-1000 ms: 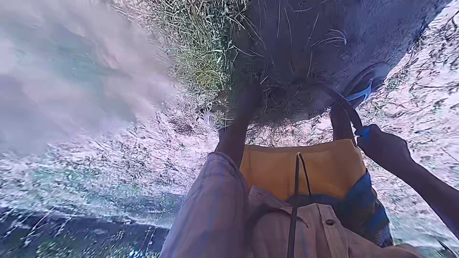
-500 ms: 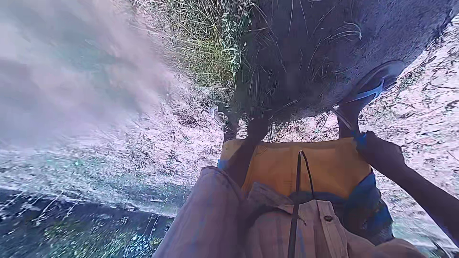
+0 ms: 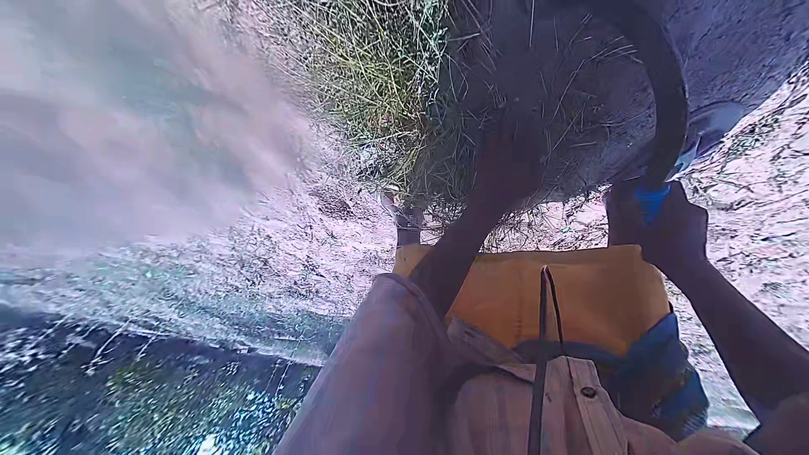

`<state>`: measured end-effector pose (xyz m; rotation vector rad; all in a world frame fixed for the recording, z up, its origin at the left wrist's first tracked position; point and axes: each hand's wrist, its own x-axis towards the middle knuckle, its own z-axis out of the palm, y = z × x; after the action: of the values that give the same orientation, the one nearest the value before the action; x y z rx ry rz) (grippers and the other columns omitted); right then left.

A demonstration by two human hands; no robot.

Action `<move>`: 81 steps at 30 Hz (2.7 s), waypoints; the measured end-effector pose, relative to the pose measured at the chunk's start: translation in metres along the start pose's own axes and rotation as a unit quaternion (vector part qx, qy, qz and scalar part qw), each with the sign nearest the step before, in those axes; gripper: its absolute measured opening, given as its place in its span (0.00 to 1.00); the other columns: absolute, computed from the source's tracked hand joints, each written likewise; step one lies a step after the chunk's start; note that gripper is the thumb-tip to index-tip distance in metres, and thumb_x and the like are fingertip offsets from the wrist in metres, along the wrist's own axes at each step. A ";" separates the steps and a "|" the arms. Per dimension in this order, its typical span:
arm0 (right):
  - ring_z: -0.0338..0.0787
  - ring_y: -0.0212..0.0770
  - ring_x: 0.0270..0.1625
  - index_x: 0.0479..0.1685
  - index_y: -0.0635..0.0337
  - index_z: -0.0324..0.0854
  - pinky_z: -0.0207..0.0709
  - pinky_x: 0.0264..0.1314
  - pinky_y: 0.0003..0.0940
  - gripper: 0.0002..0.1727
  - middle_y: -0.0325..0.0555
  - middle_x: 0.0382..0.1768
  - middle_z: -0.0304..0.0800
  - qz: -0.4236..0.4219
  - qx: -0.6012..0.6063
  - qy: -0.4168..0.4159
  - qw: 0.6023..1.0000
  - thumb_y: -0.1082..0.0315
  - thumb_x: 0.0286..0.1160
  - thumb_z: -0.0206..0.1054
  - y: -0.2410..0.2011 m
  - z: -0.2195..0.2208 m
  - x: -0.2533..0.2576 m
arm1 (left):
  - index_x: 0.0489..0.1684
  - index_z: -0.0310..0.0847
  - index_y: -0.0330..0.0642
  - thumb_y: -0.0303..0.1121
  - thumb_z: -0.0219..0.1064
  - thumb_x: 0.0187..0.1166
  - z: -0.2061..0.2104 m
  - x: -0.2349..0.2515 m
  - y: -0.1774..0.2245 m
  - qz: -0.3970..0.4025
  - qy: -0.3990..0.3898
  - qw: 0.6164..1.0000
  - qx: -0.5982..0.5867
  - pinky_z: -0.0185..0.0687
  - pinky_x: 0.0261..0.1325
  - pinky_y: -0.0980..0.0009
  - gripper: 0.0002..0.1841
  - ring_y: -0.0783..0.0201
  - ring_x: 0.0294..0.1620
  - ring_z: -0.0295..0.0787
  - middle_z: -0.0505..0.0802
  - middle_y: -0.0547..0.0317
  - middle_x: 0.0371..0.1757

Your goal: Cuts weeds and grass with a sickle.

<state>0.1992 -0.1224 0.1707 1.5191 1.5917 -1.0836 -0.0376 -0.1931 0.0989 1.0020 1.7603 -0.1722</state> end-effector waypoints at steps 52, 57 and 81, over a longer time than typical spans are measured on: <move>0.85 0.44 0.31 0.71 0.76 0.71 0.81 0.41 0.46 0.26 0.60 0.38 0.85 0.085 0.131 -0.037 0.987 0.63 0.84 0.62 0.012 0.021 -0.032 | 0.72 0.78 0.31 0.50 0.58 0.89 -0.032 -0.065 -0.070 -0.263 -0.212 0.941 0.003 0.71 0.70 0.28 0.28 0.29 0.74 0.79 0.82 0.29 0.74; 0.88 0.52 0.35 0.65 0.78 0.75 0.80 0.44 0.55 0.27 0.65 0.37 0.87 0.009 0.099 -0.017 0.995 0.57 0.84 0.62 0.001 0.029 -0.024 | 0.72 0.79 0.38 0.46 0.55 0.92 -0.056 0.005 -0.051 -0.038 -0.040 0.998 -0.004 0.76 0.70 0.38 0.23 0.39 0.73 0.83 0.84 0.40 0.75; 0.90 0.78 0.49 0.61 0.74 0.79 0.78 0.44 0.74 0.18 0.76 0.47 0.89 -0.073 -0.201 -0.208 0.954 0.68 0.82 0.63 -0.008 0.042 -0.020 | 0.71 0.78 0.34 0.34 0.54 0.92 0.054 -0.099 -0.090 -0.205 -0.205 0.949 -0.121 0.80 0.64 0.35 0.18 0.34 0.64 0.88 0.91 0.31 0.59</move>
<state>0.1896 -0.1686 0.1720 0.8508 1.5213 -1.0001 -0.0527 -0.3336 0.1278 0.3772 1.5346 -0.3867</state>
